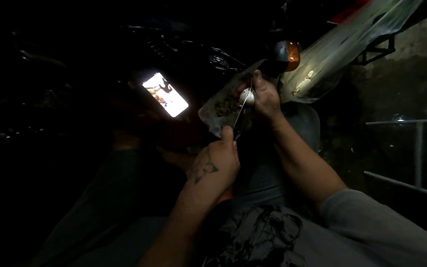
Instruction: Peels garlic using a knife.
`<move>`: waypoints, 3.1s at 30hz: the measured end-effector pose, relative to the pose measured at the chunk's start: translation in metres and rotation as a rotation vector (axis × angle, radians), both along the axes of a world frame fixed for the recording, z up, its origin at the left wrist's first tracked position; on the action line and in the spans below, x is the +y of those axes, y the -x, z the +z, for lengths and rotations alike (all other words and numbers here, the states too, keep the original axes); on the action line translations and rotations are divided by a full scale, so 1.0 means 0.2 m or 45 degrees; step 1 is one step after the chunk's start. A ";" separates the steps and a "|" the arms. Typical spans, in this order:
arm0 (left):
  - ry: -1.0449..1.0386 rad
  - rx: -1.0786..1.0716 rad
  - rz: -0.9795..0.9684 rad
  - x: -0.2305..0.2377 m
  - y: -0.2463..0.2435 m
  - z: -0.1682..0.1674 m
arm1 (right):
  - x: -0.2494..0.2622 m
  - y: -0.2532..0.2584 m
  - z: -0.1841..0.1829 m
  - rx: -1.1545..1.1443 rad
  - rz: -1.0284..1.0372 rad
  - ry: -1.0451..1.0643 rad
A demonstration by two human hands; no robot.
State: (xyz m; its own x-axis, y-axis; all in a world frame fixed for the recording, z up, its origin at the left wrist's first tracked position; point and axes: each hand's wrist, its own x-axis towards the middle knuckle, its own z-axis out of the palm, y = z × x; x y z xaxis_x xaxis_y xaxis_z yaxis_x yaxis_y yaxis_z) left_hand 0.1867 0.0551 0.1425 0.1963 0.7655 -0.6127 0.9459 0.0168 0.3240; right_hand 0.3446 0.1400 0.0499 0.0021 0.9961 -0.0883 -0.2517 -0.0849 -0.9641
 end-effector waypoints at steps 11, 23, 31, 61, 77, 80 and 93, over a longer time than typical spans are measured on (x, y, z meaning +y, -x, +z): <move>-0.548 -0.310 0.205 -0.15 -0.02 -0.07 | 0.04 -0.02 0.05 0.537 0.130 0.332; -0.374 -0.170 0.142 -0.11 -0.11 -0.10 | 0.04 0.00 0.00 0.423 -0.252 0.428; -0.332 -0.145 0.127 -0.10 -0.10 -0.10 | 0.04 0.02 0.00 0.421 -0.296 0.414; -0.122 -0.333 0.181 -0.05 0.00 -0.16 | 0.01 0.01 0.02 0.655 0.123 0.481; -0.488 -0.191 0.129 -0.14 -0.06 -0.18 | 0.03 0.04 0.04 0.447 -0.169 0.391; -0.431 -0.146 0.134 -0.12 -0.08 -0.18 | 0.03 0.04 0.02 0.345 -0.186 0.385; -0.301 -0.060 0.144 -0.06 -0.14 -0.22 | 0.02 0.02 -0.01 0.289 -0.113 0.330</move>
State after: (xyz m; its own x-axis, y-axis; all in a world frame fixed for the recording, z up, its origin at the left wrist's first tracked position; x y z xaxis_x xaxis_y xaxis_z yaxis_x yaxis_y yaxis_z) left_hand 0.2137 0.0433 0.0979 0.1253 0.9049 -0.4067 0.9260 0.0405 0.3754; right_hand 0.3400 0.1436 0.0477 0.0392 0.9374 -0.3459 -0.4747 -0.2872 -0.8320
